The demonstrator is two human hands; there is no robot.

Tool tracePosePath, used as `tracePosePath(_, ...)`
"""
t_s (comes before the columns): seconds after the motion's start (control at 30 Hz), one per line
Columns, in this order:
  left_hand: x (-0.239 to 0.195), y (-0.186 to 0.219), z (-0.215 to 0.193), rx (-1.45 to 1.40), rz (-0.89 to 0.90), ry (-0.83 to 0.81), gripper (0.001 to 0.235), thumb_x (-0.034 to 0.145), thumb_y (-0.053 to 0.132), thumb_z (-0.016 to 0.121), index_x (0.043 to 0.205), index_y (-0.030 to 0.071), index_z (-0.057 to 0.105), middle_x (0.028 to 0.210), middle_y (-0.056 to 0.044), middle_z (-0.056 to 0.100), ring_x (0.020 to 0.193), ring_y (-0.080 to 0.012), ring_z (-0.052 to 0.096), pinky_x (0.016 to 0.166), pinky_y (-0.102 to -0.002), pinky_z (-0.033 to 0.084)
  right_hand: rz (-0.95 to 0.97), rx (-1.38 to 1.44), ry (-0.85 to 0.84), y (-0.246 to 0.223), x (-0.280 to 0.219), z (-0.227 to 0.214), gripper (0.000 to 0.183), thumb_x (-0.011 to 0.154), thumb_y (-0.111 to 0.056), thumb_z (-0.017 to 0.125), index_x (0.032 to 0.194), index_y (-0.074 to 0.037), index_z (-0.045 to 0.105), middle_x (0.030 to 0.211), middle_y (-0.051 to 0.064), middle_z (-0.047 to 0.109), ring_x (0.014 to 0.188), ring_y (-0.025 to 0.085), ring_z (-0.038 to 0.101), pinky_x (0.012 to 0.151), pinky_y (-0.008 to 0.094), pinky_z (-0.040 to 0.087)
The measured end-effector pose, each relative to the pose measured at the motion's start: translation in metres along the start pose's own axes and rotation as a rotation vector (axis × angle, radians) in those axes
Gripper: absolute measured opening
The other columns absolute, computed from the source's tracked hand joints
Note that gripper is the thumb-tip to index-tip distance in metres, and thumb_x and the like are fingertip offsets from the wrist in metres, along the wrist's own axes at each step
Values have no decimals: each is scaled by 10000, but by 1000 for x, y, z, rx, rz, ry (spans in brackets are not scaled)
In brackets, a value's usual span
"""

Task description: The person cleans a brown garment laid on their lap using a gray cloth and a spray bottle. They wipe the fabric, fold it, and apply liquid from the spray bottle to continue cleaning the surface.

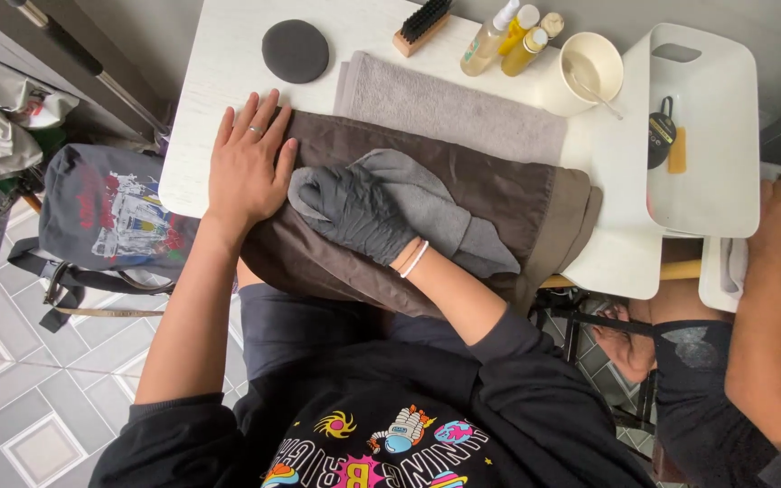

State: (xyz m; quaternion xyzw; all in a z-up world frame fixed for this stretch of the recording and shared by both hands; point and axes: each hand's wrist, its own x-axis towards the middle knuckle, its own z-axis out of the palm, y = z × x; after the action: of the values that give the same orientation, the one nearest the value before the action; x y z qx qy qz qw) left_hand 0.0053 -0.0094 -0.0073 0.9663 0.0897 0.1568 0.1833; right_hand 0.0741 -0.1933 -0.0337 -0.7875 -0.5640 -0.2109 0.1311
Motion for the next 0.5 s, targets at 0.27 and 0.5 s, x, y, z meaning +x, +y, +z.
tracePosePath(0.27,0,1,-9,-2,157,83,529,1131,307,412,1542,-9,517,1608,-197,442,1482,-400,386,1201,-553,272,-125,-172,-179,34,-48,-74,352,916,-469,670,1043,-145,615,937,27,624,759,222,590,641,385,477)
tracePosePath(0.5,-2,6,-19,-95,77,32,586,1148,337,308,1589,-48,340,1635,-232,373,1516,-390,337,1246,-515,212,48,-161,-186,68,-98,-108,286,823,-429,706,856,-150,653,860,48,669,726,267,618,623,450,461)
